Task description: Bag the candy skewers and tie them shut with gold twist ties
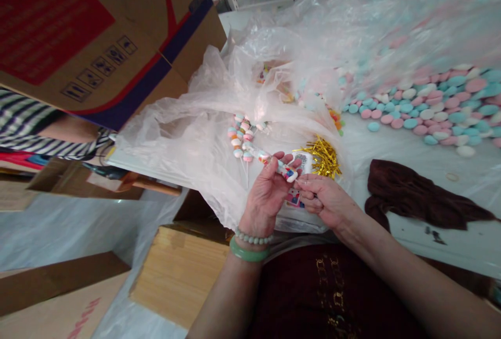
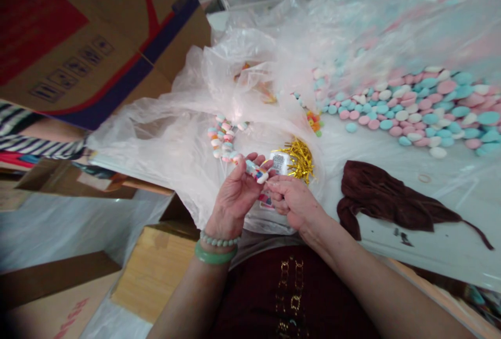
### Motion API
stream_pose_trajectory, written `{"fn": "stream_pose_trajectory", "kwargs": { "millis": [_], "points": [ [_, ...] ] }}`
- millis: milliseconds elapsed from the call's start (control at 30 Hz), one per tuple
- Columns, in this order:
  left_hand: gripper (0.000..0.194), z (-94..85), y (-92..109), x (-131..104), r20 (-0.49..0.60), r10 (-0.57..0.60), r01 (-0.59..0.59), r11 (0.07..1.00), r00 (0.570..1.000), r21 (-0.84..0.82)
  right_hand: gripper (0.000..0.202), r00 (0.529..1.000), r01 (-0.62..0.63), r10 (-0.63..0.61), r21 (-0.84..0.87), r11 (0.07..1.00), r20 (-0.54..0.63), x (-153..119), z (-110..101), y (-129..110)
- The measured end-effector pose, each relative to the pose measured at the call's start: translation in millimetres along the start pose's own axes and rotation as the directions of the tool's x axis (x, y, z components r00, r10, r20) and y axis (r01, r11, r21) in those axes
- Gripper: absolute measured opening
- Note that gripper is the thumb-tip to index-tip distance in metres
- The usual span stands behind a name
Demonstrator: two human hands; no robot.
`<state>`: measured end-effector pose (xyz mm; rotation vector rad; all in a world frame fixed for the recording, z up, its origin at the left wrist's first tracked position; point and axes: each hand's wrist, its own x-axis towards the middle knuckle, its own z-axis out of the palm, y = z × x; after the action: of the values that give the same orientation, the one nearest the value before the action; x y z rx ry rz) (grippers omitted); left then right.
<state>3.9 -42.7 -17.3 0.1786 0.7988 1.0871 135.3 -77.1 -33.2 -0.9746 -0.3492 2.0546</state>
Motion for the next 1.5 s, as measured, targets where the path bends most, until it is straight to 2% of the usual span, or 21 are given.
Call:
{"fn": "stream_pose_trajectory", "kwargs": {
  "millis": [133,333,400,567,667,733,967,1167,1333,1500],
  "points": [
    [0.017,-1.8,-3.2,0.0,0.030,0.048,-0.049,0.998,0.998,0.035,0.016,1.000,0.006,-0.005,0.004,1.000,-0.021,-1.9,0.6,-6.9],
    [0.008,2.1,-9.5,1.1,-0.082,0.101,-0.100,0.995,0.992,0.020,0.016,0.998,0.035,-0.036,-0.013,0.999,-0.047,-1.9,1.1,-5.2],
    [0.008,2.8,-11.6,1.2,-0.101,0.112,-0.110,0.994,0.989,0.024,0.016,0.994,0.064,-0.067,-0.043,0.997,-0.086,-1.1,0.8,-3.4],
    [0.013,0.9,-15.8,3.0,-0.060,0.199,-0.193,0.976,0.978,0.103,0.018,0.966,0.170,-0.197,-0.163,0.972,-0.165,0.9,-0.5,-0.6],
    [0.012,-1.5,-15.2,5.1,-0.090,0.192,-0.181,0.976,0.977,0.120,0.016,0.919,0.276,-0.347,-0.323,0.905,-0.188,2.7,-1.9,0.7],
    [0.012,-2.5,-13.9,5.7,-0.126,0.184,-0.170,0.979,0.975,0.114,0.017,0.901,0.306,-0.398,-0.394,0.867,-0.175,4.0,-2.9,2.0],
    [0.015,-1.3,-10.4,3.8,-0.194,0.141,-0.117,0.985,0.971,0.131,0.015,0.910,0.309,-0.395,-0.428,0.849,-0.128,6.7,-5.3,7.6],
    [0.020,3.3,-8.0,4.8,-0.303,0.105,-0.078,0.992,0.947,0.100,0.014,0.913,0.292,-0.388,-0.466,0.835,-0.124,7.2,-4.9,9.6],
    [0.024,8.0,-7.1,3.4,-0.343,0.064,-0.030,0.994,0.937,0.102,0.013,0.906,0.291,-0.403,-0.502,0.815,-0.130,7.1,-4.7,14.8],
    [0.030,4.0,-4.3,4.4,-0.344,-0.011,0.043,0.995,0.939,0.086,0.013,0.905,0.285,-0.404,-0.509,0.812,-0.137,7.6,-6.1,18.5]
  ]
}}
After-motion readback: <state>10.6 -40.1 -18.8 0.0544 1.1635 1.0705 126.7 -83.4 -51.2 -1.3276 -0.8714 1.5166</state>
